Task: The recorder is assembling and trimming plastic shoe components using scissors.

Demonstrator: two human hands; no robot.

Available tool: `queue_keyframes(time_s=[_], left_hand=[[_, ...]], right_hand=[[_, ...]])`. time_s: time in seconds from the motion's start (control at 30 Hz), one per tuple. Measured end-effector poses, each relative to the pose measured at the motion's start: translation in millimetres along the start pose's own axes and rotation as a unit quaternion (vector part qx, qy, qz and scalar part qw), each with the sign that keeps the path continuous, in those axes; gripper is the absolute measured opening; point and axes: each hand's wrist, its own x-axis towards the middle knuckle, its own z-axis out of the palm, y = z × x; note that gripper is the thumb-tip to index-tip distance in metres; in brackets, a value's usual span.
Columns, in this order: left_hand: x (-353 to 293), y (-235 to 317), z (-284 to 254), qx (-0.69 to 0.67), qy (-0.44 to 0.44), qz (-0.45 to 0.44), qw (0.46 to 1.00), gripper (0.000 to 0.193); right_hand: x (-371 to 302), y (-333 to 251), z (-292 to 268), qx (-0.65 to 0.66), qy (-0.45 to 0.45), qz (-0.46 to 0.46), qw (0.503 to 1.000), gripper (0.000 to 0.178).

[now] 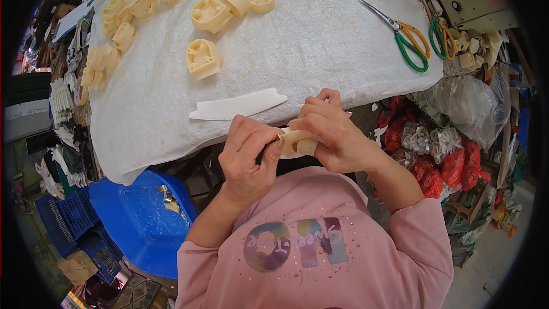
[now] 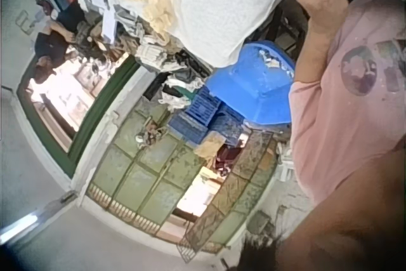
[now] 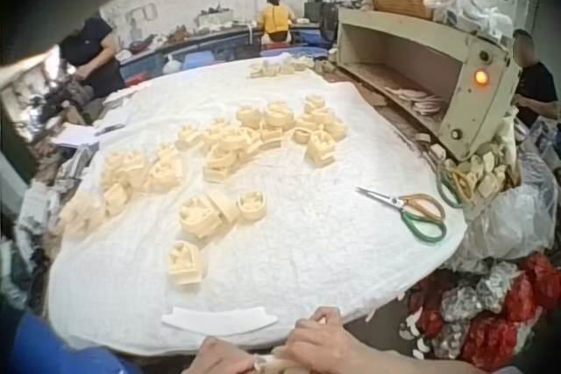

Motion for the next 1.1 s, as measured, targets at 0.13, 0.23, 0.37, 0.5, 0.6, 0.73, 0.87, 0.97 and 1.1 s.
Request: queue_keyframes(time_s=[0.13,0.23,0.37,0.5,0.6,0.73,0.87,0.97,1.1], left_hand=[[4,0,2,0.010,-0.006,0.043,0.999,0.009],[6,-2,4,0.004,0.001,0.050,0.999,0.012],[-7,-11,10,-0.065,0.009,-0.010,0.998,0.027],[-8,-7,12,-0.120,0.034,-0.031,0.992,0.022],[-9,-4,7,-0.093,0.075,-0.018,0.993,0.020],[-7,-9,2,-0.008,0.055,0.073,0.996,0.022],[-8,-4,2,0.031,0.048,0.103,0.993,0.024],[-8,-6,4,0.038,0.066,0.097,0.992,0.028],[-9,-12,5,0.024,0.079,0.124,0.989,0.037]], right_hand=[[0,-3,-3,-0.013,-0.020,-0.005,1.000,0.035],[1,-7,-5,0.001,-0.047,0.001,0.999,0.035],[4,-9,-6,-0.001,-0.091,-0.016,0.996,0.035],[7,-5,-10,0.003,-0.028,-0.021,0.999,0.036],[11,-4,-16,-0.021,0.024,-0.039,0.999,0.034],[12,-7,-12,-0.088,0.007,-0.075,0.993,0.031],[15,-8,-9,-0.066,0.046,-0.105,0.991,0.025],[15,-4,-5,-0.059,0.062,-0.115,0.990,0.023],[15,-3,-7,-0.089,0.077,-0.138,0.983,0.026]])
